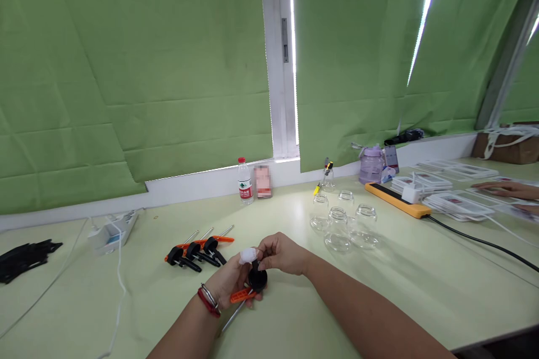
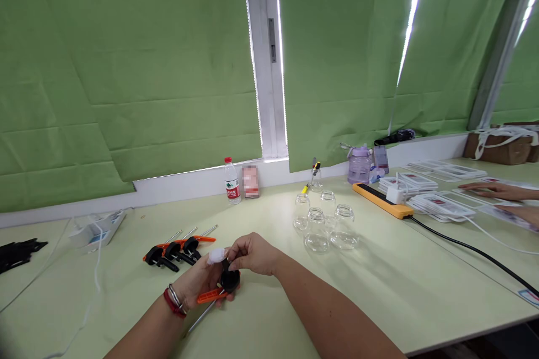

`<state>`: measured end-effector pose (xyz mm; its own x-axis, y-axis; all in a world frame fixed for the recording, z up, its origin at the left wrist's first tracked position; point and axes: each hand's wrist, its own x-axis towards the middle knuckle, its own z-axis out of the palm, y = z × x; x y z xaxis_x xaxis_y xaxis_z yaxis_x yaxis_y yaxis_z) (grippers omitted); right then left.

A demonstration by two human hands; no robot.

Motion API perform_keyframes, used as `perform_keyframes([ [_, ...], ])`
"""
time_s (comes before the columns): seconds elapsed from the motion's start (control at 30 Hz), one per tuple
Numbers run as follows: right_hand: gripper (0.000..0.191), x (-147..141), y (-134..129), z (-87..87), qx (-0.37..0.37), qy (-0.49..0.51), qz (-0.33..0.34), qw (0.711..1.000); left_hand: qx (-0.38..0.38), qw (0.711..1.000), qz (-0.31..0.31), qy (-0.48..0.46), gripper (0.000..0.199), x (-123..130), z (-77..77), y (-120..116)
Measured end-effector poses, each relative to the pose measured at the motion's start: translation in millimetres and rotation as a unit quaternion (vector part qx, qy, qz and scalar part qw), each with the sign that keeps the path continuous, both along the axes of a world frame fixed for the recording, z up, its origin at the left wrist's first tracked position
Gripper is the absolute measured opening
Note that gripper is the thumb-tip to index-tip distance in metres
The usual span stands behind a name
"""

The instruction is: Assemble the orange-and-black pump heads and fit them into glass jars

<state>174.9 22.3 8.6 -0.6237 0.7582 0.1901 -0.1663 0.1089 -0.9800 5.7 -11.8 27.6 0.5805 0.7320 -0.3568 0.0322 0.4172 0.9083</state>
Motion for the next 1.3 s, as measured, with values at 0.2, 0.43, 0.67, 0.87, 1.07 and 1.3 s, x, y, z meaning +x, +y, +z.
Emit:
perform_keyframes([
  [0.2,0.034,2.6,0.7,0.0,0.015,-0.023,0.003,1.0,-0.008,1.0,-0.016,0.0,0.043,-1.2,-0.6,0.7],
  [0.43,0.034,0.7,1.1,-1.9,-0.005,-0.02,-0.002,1.0,-0.007,1.0,-0.001,0.002,0.039,-1.0,-1.0,-0.2],
  [0.67,0.027,3.8,0.4,-0.3,0.022,-0.015,0.017,0.999,-0.008,1.0,-0.009,0.002,0.043,-1.0,-1.2,1.0],
  [0.87,0.027,0.9,2.6,-3.7,-0.001,-0.006,0.002,1.0,-0.007,1.0,-0.008,0.0,0.039,0.0,-0.3,-0.5],
  [1.07,0.026,0.4,3.1,-5.1,-0.004,-0.009,-0.005,1.0,-0.009,1.0,0.0,0.006,0.039,-0.4,-2.0,0.7],
  [1.3,0.022,1.8,-0.2,-0.2,-0.004,-0.018,-0.017,1.0,-0.037,0.999,0.009,0.013,0.044,-1.7,-4.2,2.7],
])
